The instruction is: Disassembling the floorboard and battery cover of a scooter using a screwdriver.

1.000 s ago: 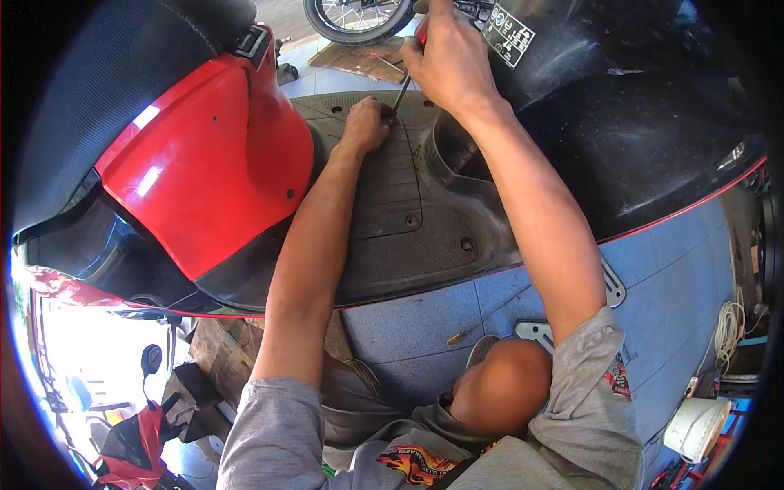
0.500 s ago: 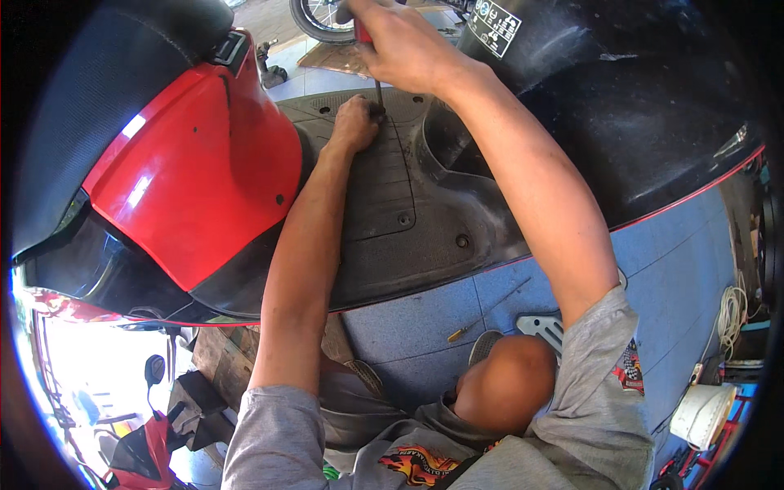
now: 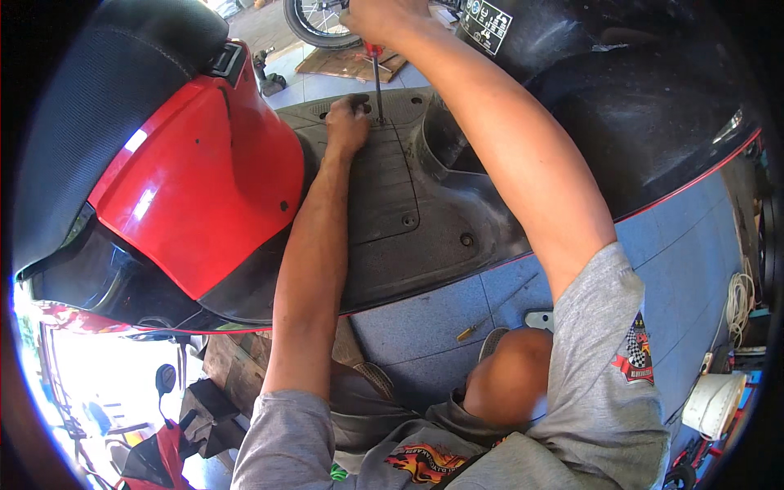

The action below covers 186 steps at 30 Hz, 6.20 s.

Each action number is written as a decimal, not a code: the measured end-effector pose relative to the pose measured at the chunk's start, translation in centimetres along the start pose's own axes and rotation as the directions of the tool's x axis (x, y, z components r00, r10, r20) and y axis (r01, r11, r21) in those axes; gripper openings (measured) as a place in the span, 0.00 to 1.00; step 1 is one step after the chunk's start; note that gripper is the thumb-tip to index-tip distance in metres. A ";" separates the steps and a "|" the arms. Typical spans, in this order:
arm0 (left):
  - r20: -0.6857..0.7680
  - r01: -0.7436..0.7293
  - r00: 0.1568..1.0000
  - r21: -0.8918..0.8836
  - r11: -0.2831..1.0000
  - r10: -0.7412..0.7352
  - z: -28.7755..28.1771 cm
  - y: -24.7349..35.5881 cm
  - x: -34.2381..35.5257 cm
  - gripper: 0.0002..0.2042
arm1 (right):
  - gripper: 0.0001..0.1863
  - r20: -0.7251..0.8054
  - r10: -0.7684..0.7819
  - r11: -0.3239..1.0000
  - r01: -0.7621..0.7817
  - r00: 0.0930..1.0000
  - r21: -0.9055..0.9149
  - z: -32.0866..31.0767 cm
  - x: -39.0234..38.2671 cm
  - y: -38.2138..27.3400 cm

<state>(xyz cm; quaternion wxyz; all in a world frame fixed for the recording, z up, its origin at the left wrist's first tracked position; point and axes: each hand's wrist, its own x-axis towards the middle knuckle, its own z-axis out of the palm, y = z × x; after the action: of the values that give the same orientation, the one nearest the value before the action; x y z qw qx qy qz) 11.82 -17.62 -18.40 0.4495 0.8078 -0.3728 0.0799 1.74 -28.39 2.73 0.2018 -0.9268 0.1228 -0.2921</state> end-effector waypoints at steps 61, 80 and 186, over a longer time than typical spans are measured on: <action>0.186 -0.286 0.952 0.247 0.926 0.245 1.5 2.1 -0.1 0.14 | 0.16 0.195 -0.189 0.951 0.229 0.962 -0.208 0.8 3.5 0.7; 0.193 -0.264 0.962 0.491 0.831 0.192 3.1 1.6 -0.3 0.17 | 0.14 0.050 -0.214 0.972 0.217 0.976 -0.092 0.2 1.8 2.0; 0.636 -0.093 0.770 0.018 0.996 0.060 -6.3 10.4 -8.3 0.10 | 0.15 -0.195 -0.023 0.989 -0.007 0.981 -0.149 3.1 0.8 1.4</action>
<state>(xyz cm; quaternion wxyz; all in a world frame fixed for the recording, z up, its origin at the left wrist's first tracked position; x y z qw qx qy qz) 0.25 -11.57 -11.69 0.2742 0.7823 -0.5329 -0.1698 4.08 -28.93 0.16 0.1177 -0.9065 0.1598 -0.3727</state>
